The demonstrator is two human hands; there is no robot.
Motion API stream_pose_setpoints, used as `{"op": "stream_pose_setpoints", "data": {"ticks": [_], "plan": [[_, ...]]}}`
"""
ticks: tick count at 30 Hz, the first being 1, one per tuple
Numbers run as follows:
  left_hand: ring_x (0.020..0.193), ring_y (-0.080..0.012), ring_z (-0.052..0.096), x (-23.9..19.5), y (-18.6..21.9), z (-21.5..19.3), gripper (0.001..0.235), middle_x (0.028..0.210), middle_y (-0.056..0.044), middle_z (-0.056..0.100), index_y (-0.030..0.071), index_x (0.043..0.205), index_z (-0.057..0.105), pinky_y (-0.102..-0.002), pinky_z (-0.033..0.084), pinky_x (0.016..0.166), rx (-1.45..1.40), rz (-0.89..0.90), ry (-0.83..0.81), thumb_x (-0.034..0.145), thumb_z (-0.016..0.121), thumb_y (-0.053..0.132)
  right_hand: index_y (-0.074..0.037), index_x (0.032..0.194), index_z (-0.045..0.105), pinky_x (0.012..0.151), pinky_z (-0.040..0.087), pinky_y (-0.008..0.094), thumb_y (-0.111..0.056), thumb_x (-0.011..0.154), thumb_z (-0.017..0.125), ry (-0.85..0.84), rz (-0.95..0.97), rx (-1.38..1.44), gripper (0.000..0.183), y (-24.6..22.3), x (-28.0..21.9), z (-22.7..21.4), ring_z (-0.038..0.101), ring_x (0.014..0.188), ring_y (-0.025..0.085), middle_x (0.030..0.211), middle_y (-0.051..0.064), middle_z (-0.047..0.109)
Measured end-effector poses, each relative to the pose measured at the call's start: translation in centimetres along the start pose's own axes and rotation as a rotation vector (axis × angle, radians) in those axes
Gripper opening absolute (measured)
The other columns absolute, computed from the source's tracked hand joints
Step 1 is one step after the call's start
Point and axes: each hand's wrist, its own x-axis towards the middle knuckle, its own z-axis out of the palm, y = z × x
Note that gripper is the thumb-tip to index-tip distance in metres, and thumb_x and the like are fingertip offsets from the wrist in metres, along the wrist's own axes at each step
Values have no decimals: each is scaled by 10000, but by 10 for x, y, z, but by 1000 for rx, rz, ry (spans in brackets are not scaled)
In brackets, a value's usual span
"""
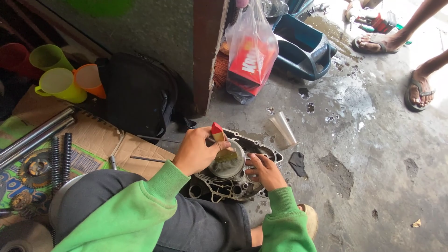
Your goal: The person scrubs a circular metal engine part with a brush, then scrubs the inside of the engine casing. They use a thin metal rod to probe and clean inside the casing while continuing to scrub with the brush.
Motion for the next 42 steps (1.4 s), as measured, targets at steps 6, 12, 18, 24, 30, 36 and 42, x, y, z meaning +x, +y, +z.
{"op": "stream_pose_setpoints", "data": {"ticks": [6,12,18,24,30,36,42], "plan": [[895,-290,760,17,-19,12,98,840,-24,756,218,846,780,-388,601,806,-35,179,160,866,814,307,-93,1398,619,730,635,362,-493,1001,605,5,3,-18,563,2,-1,-3,766,960,272,1214,176,755],[940,-311,748,5,-6,-10,131,888,-15,765,197,851,782,-449,593,847,223,-63,-23,860,795,327,-51,1427,577,749,633,321,-392,874,807,-87,-10,-107,689,-11,-20,18,753,958,246,1217,183,726],[903,-343,757,3,-3,-6,70,803,-61,787,185,794,806,-425,595,816,34,-16,-34,810,823,252,-26,1384,608,717,629,331,-411,920,756,-37,40,-58,621,-5,-8,7,758,928,269,1184,197,725],[862,-304,758,16,-23,10,69,801,-73,747,189,824,792,-378,601,797,-71,194,163,834,845,231,-19,1312,642,614,662,351,-478,948,726,35,6,18,592,3,4,24,756,763,258,1065,170,657],[936,-318,739,15,-19,-10,84,876,-43,764,205,822,784,-420,586,826,181,-49,66,846,816,279,-44,1396,583,643,662,334,-328,845,861,-5,-29,-34,679,-7,-11,27,773,729,296,1029,232,642],[929,-374,759,4,2,-13,175,886,-113,802,120,863,812,-463,585,819,139,-128,-74,818,827,289,-21,1411,549,656,661,327,-287,846,855,-17,-9,27,695,-7,-12,27,770,727,290,1021,232,618],[861,-274,777,10,-11,-3,133,822,-47,793,185,848,812,-364,604,771,20,-85,3,820,832,313,-89,1467,541,783,654,392,-199,834,838,-63,1,-10,708,-8,-15,7,761,923,321,1239,239,614]]}}
